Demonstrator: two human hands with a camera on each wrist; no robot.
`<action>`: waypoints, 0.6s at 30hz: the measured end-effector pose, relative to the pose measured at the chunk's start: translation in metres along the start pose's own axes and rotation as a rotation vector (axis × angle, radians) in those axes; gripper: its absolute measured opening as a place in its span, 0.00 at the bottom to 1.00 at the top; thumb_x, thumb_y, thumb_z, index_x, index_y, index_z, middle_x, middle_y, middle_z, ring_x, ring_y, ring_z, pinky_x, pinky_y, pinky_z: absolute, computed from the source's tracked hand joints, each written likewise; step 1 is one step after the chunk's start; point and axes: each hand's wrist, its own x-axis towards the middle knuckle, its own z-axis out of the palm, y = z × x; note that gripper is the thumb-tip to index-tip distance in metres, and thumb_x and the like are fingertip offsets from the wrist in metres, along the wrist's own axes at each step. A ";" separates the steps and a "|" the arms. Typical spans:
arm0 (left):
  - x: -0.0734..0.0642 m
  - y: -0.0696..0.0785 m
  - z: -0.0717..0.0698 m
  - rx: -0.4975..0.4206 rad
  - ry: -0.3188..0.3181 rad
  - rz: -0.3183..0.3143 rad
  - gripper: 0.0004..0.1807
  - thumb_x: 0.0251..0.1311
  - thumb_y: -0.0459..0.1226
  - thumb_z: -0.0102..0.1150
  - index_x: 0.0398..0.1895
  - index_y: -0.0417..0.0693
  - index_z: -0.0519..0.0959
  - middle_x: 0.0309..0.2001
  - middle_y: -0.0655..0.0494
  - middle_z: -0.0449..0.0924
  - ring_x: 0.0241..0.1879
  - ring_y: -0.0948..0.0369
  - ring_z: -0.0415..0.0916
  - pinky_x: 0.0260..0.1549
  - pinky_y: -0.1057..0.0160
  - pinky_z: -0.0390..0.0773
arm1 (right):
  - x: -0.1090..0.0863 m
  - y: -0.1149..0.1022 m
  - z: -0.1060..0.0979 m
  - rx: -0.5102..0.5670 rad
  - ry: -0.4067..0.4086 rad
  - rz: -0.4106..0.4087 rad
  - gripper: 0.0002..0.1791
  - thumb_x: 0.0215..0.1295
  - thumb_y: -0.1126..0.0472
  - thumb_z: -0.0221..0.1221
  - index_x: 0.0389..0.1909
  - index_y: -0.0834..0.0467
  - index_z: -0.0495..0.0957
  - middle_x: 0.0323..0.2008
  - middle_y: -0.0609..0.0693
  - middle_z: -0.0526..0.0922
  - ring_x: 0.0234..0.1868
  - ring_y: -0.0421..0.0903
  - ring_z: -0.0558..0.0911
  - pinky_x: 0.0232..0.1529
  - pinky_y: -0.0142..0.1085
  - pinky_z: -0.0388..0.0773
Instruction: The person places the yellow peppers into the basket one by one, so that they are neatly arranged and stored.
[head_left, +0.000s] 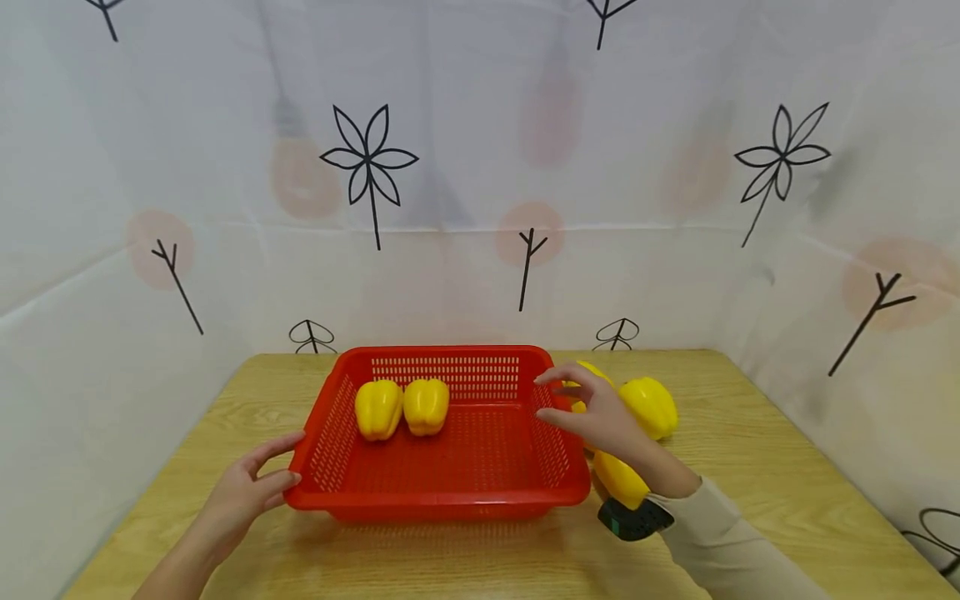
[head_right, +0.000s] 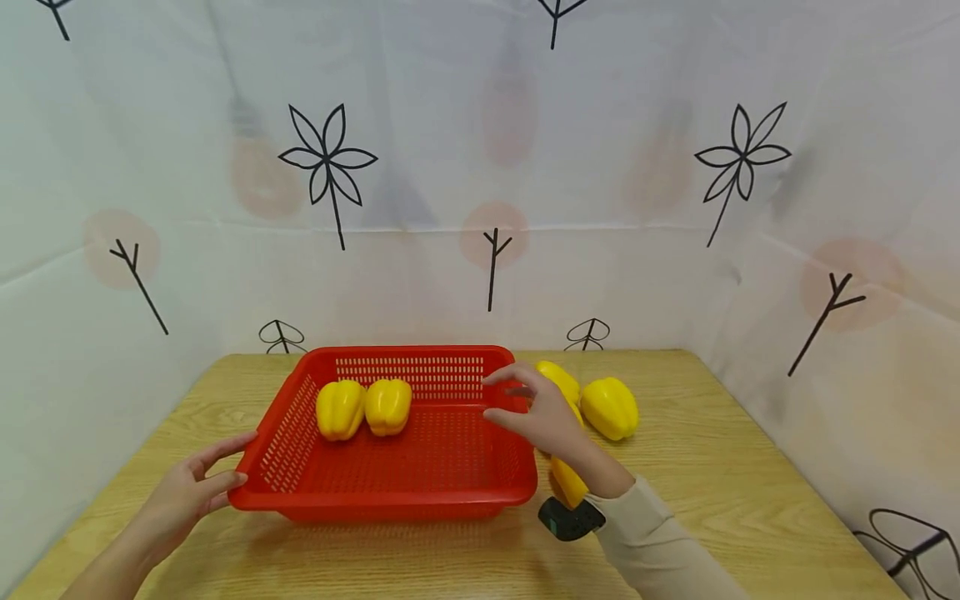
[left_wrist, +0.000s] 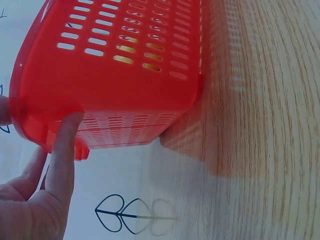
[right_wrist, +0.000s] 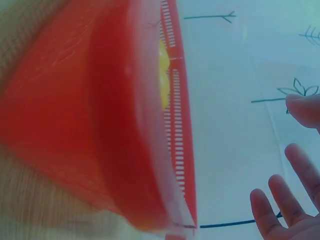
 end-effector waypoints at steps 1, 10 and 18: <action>0.000 0.000 0.000 -0.001 0.002 0.001 0.35 0.58 0.28 0.53 0.69 0.35 0.54 0.66 0.37 0.50 0.43 0.58 0.78 0.42 0.59 0.79 | -0.001 0.001 -0.001 -0.001 0.000 -0.003 0.18 0.56 0.64 0.65 0.48 0.57 0.75 0.52 0.56 0.72 0.53 0.64 0.71 0.43 0.43 0.79; -0.001 0.003 0.001 -0.016 -0.004 0.020 0.35 0.58 0.28 0.53 0.69 0.34 0.54 0.66 0.37 0.50 0.42 0.61 0.78 0.42 0.60 0.79 | -0.009 0.018 -0.010 -0.065 0.029 -0.042 0.19 0.55 0.64 0.65 0.48 0.61 0.75 0.51 0.56 0.74 0.50 0.63 0.72 0.45 0.51 0.77; 0.000 0.002 0.001 -0.021 -0.002 0.011 0.35 0.58 0.28 0.53 0.69 0.35 0.54 0.66 0.38 0.50 0.43 0.59 0.77 0.42 0.60 0.79 | -0.020 0.036 -0.016 -0.125 0.045 -0.110 0.18 0.53 0.66 0.66 0.45 0.62 0.76 0.44 0.55 0.78 0.50 0.52 0.73 0.51 0.60 0.68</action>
